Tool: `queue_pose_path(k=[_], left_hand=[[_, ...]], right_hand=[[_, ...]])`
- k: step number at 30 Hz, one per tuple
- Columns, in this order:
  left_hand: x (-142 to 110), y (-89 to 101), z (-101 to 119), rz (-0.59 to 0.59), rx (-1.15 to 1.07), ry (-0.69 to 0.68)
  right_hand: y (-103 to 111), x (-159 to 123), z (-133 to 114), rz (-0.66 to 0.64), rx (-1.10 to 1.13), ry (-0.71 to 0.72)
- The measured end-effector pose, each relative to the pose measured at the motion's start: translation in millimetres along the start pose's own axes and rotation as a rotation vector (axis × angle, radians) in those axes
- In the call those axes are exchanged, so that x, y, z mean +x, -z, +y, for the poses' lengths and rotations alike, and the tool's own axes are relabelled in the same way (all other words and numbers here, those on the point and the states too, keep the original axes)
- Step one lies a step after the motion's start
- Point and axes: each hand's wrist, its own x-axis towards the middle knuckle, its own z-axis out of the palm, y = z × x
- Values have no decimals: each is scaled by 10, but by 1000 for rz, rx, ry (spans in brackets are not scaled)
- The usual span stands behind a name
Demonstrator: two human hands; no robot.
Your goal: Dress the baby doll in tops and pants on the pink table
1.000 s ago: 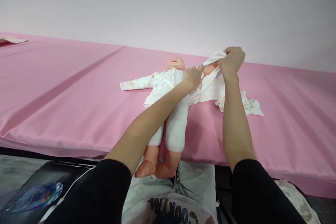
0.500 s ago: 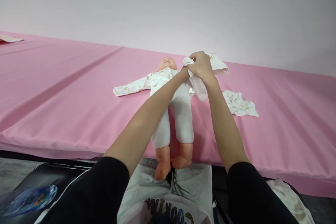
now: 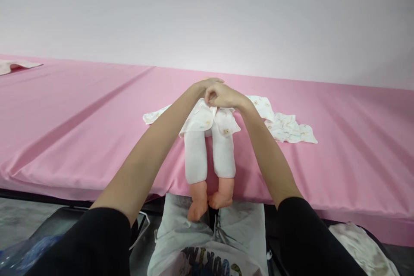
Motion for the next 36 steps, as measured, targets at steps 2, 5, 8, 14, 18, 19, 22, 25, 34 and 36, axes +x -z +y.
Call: queue_pose_path(k=[2,5,8,14,18,19,22,25,34,36], left_hand=[[-45,20,-10,-4,-9,24],[-127,69,-39,129,96,2],[-192,112,-142,302,237,20],[-330,85,-322,331,366,164],[-483,52,-144,119,527,211],[-523,50,-82,76,563,249],[-624,58,57,-22,626,388],[-674,71,84,-96,549,417],[-596,28,21,-12,361,284],[-564,-27,19,82,373,264]], right_hand=[[0,-37,-49,-162,8,-28],[68,-131,-113,-274,119,-15],[132,-181,-135,-303,240,9],[16,-28,-16,191,-135,-171],[-157,66,6,132,-466,-319],[-186,72,-2,86,-488,-338],[-220,68,-4,28,-460,-367],[-196,80,63,6,-335,-269],[-244,267,415,143,108,20],[-279,327,512,213,154,57]])
